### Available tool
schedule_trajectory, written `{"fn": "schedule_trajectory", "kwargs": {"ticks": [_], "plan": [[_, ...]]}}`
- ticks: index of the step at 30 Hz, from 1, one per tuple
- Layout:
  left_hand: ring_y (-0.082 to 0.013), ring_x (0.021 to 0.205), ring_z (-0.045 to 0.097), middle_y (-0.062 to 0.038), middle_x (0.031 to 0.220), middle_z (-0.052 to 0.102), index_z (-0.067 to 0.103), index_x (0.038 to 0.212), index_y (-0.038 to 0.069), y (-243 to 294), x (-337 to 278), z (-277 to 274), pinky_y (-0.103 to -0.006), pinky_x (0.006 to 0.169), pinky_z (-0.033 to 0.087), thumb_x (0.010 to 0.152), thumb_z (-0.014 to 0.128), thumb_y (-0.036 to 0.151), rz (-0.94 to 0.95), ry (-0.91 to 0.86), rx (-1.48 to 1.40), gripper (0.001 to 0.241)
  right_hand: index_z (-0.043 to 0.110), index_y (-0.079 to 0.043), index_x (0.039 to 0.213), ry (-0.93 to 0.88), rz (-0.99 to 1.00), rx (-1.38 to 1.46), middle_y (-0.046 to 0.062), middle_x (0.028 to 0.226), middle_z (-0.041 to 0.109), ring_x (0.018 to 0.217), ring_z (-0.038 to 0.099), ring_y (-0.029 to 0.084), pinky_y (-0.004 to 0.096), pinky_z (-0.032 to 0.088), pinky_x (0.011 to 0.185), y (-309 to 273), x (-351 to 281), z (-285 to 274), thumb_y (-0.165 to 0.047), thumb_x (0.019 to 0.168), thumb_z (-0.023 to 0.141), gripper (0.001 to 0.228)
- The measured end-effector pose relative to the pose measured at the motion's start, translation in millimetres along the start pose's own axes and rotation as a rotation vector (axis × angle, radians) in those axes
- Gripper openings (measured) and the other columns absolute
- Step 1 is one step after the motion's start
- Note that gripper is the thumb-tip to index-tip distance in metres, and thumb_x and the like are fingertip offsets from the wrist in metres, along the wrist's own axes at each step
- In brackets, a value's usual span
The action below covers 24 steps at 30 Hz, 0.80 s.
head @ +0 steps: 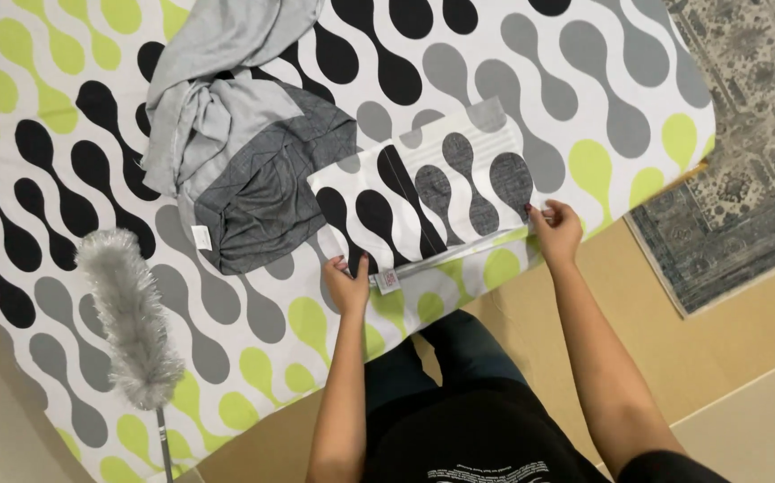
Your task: Folding several patterned pillowcases on a bed and stacking them neatly.
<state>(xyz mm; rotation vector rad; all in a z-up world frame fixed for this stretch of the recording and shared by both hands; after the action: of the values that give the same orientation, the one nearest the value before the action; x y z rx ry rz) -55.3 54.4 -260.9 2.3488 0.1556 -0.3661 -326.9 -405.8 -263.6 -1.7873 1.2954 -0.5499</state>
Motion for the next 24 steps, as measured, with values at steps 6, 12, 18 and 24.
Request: {"fn": "schedule_trajectory", "kwargs": {"ticks": [6, 12, 18, 24], "plan": [[-0.0211, 0.069, 0.067, -0.006, 0.084, 0.073, 0.069, 0.106, 0.003, 22, -4, -24, -0.0317, 0.067, 0.053, 0.081, 0.084, 0.025, -0.035, -0.015, 0.07, 0.036, 0.075, 0.0, 0.093, 0.092, -0.053, -0.148, 0.004, 0.08, 0.07, 0.069, 0.064, 0.012, 0.028, 0.053, 0.066, -46, -4, -6, -0.013, 0.09, 0.082, 0.015], [-0.0098, 0.076, 0.072, -0.008, 0.087, 0.077, 0.071, 0.098, -0.001, 11, 1, -37, -0.0238, 0.07, 0.057, 0.095, 0.077, 0.016, 0.127, -0.043, -0.287, 0.018, 0.071, 0.004, 0.102, -0.016, 0.057, 0.131, 0.008, 0.087, 0.073, 0.073, 0.066, 0.012, 0.024, 0.053, 0.064, -78, -4, -23, -0.004, 0.098, 0.073, 0.009], [-0.0105, 0.076, 0.068, -0.007, 0.09, 0.075, 0.057, 0.11, -0.003, -37, 11, -3, -0.0255, 0.068, 0.056, 0.1, 0.068, 0.015, -0.127, -0.308, -0.644, 0.023, 0.068, 0.005, 0.117, -0.14, 0.124, 0.429, 0.009, 0.095, 0.076, 0.078, 0.072, 0.013, 0.024, 0.058, 0.068, -57, -28, -30, 0.004, 0.099, 0.066, 0.018], [-0.0128, 0.069, 0.071, -0.004, 0.083, 0.071, 0.049, 0.117, -0.001, -60, -10, 34, -0.0253, 0.058, 0.054, 0.09, 0.07, 0.013, -0.226, -0.543, -0.578, 0.036, 0.067, 0.002, 0.122, -0.163, 0.334, 0.25, 0.009, 0.095, 0.075, 0.077, 0.072, 0.012, 0.025, 0.056, 0.064, 21, -31, -15, 0.005, 0.094, 0.066, 0.028]]}}
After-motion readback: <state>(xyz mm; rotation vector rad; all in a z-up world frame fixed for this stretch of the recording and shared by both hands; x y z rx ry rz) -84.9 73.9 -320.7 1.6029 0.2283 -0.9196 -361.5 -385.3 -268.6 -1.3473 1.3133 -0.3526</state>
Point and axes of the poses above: each hand's wrist, its own x-axis towards the middle knuckle, its own z-axis out of the palm, y = z × x, the point moved 10 cm from there along x, towards the middle knuckle
